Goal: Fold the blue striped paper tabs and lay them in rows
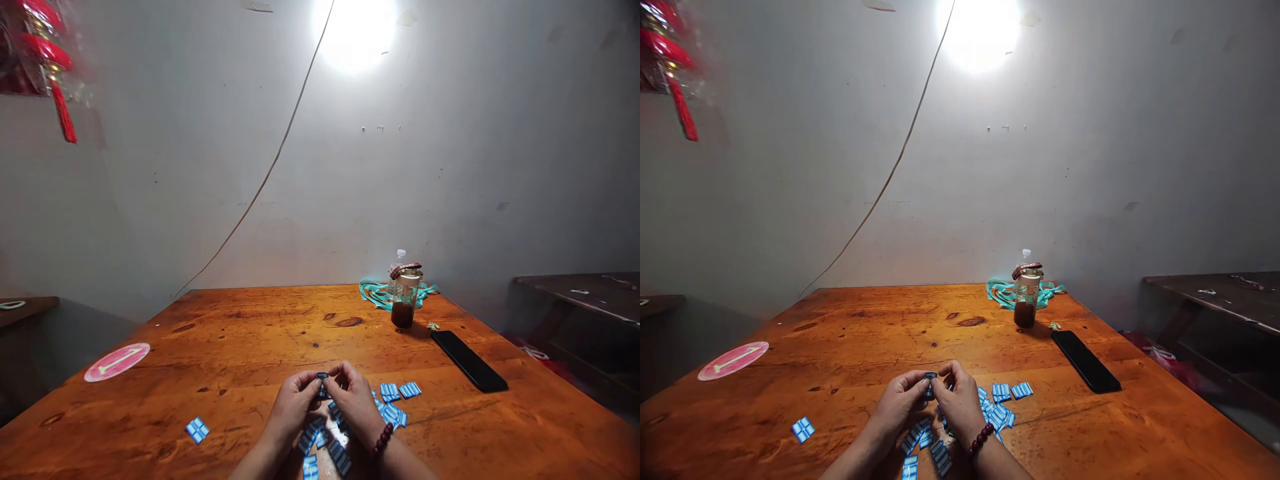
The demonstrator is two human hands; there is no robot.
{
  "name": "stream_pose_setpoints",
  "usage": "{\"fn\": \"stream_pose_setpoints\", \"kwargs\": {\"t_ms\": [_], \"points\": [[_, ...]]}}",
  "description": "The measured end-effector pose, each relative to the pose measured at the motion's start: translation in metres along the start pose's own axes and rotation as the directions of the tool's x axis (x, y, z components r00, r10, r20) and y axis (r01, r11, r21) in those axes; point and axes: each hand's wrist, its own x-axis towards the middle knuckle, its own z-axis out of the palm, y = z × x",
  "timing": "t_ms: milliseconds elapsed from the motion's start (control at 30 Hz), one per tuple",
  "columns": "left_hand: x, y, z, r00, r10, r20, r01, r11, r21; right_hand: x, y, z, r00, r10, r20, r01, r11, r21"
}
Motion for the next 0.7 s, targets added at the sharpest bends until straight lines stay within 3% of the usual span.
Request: {"fn": "stream_pose_setpoints", "kwargs": {"t_ms": [167,367,467,567,700], "points": [[-0.001,0.0,0.002,1.0,0.0,0.009,0.0,1.0,0.01,0.002,0.002,0.0,0.998,0.016,0.053,-0.025,0.983,0.182],[-0.004,0.004,0.004,0.999,0.044,-0.015,-0.043,0.997,0.058,0.001,-0.001,-0.005,0.997,0.025,0.074,-0.034,0.99,0.134],[-0.004,0.009,-0.001,0.988,0.134,-0.07,-0.124,0.984,0.131,0.0,-0.003,-0.008,0.995,-0.025,0.097,0.022,0.999,0.033],[-0.002,0.016,-0.01,0.96,0.195,-0.2,-0.173,0.977,0.122,-0.005,-0.006,-0.01,0.972,-0.091,0.217,0.129,0.977,-0.169],[0.0,0.022,-0.017,0.923,0.235,-0.304,-0.217,0.972,0.091,-0.018,-0.012,-0.01,0.856,-0.189,0.48,0.408,0.819,-0.404]]}}
